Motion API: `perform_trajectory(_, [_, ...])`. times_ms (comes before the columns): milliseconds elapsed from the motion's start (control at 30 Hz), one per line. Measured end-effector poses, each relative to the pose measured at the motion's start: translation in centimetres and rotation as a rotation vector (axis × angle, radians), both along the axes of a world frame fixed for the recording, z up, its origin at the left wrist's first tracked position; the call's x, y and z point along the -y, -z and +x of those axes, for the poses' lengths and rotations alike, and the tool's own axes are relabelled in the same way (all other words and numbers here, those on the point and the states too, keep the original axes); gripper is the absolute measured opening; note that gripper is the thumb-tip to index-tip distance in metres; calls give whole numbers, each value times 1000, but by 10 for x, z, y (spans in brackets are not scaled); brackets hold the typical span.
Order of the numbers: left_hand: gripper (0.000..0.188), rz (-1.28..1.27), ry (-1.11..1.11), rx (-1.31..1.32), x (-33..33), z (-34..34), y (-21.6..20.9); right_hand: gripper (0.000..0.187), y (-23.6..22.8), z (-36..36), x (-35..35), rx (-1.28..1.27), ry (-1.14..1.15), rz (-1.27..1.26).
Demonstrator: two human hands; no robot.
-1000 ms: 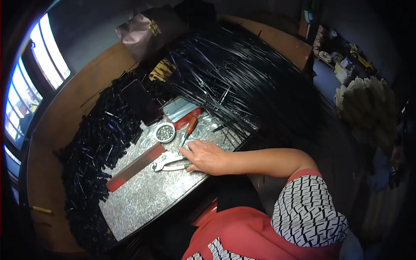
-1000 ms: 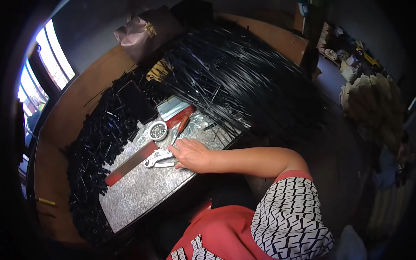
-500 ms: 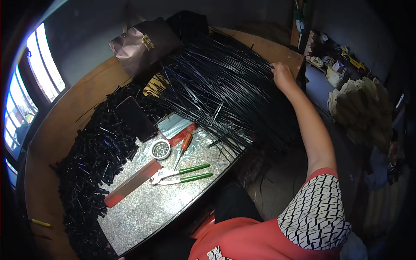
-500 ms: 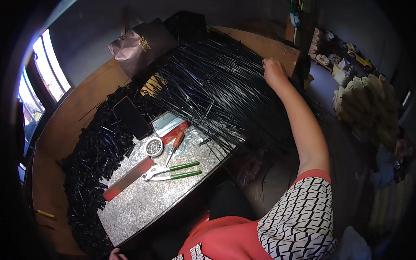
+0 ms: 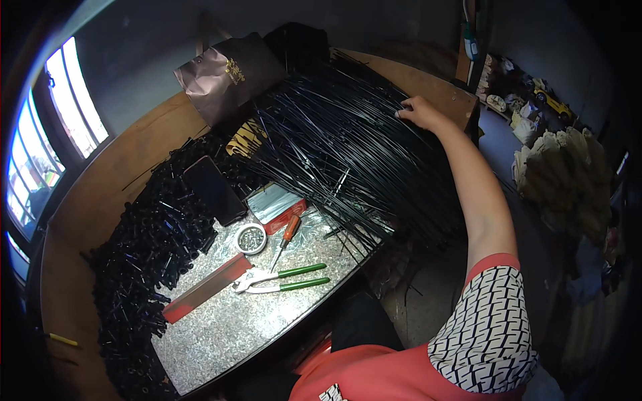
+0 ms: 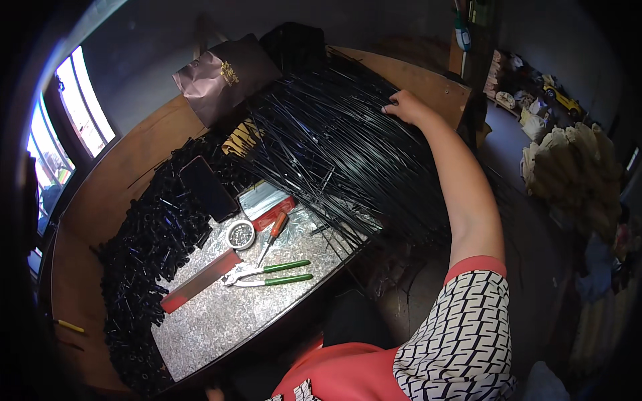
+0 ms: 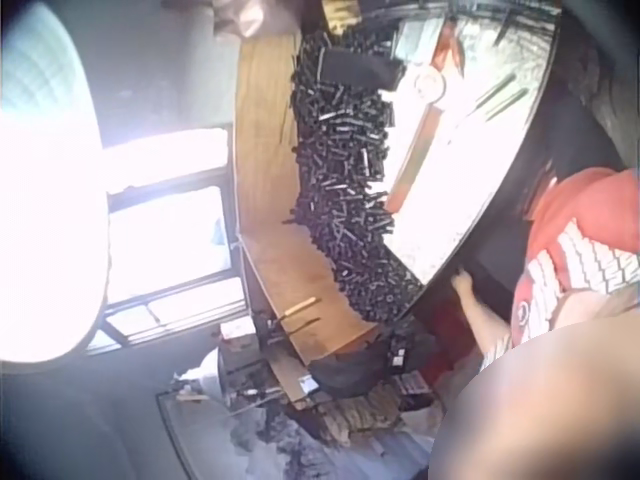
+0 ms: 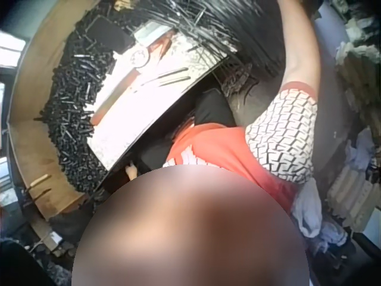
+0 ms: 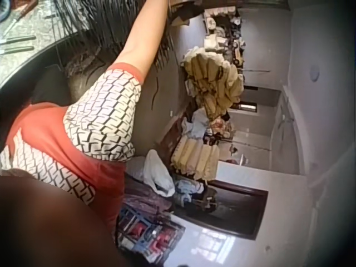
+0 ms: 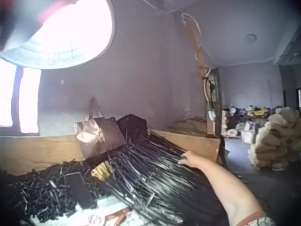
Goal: Assembling bundles of black industrial components using a workbench jig, pliers, and a hammer.
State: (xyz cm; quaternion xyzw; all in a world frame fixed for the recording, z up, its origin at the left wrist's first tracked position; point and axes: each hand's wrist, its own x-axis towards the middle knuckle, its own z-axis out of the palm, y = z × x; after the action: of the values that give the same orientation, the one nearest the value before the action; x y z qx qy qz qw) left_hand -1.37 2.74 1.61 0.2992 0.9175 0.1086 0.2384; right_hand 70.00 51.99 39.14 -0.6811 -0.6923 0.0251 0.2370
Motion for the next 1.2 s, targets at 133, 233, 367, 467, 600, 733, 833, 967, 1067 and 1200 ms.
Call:
perform_trajectory(133, [60,2,2,-4,16,10,-1,48,-3,-29,-20,69,-23,-19])
perform_trajectory(233, [59,-30,31,27,11,18,0,40,-7,-32,-19,72,28,-139])
perform_trajectory(367, [60,-52,113,-3,19,12,17,26,2,-38,-22,240,37,-22])
perform_trajectory(467, [61,-82,153,7,12,28,1,22,2,-38,-22,292,68,73])
perform_trajectory(600, [61,4,167,49,18,30,0,21,-4,-43,-26,241,85,156])
perform_trajectory(733, [61,-29,124,43,23,36,3,20,-10,-49,-26,198,84,163])
perform_trajectory(833, [59,-19,173,68,22,38,4,21,-8,-46,-26,108,88,170])
perform_trajectory(967, [55,-2,187,63,10,43,5,28,-13,-29,-16,92,121,111])
perform_trajectory(1067, [53,4,73,45,52,42,5,43,-21,-109,-35,14,32,-91])
perform_trajectory(1200, [51,-9,163,31,22,42,10,54,-19,-44,-12,104,-2,-68])
